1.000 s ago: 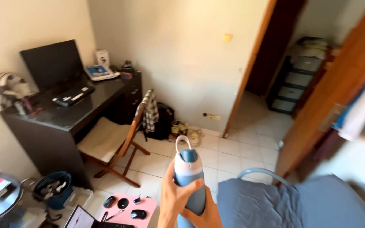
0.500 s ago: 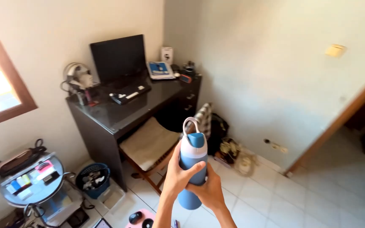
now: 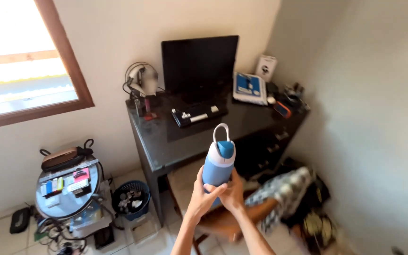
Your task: Work on and organize various electronic components and tools.
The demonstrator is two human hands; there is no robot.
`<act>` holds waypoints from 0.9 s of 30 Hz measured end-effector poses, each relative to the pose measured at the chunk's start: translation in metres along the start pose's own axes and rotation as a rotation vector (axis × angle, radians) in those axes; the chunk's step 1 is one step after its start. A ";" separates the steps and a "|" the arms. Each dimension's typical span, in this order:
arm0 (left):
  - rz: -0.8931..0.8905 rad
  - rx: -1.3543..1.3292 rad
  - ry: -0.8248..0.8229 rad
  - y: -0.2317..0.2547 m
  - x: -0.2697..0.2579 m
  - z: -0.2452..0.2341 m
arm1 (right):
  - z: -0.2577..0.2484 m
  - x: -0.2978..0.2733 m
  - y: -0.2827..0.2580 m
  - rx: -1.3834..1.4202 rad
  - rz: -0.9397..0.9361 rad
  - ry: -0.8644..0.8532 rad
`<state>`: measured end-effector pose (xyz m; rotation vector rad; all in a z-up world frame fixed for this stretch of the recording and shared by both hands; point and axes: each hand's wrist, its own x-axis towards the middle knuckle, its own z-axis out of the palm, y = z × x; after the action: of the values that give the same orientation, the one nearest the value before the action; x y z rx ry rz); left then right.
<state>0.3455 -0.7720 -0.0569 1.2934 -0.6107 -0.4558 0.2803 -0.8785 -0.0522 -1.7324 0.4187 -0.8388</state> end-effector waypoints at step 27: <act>-0.096 0.540 0.661 -0.232 0.267 -0.044 | 0.095 0.295 0.193 0.101 0.141 -0.394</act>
<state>0.5820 -0.9589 -0.2465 1.8735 -0.1050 0.0901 0.5763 -1.0684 -0.1501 -1.7017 0.2253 -0.3966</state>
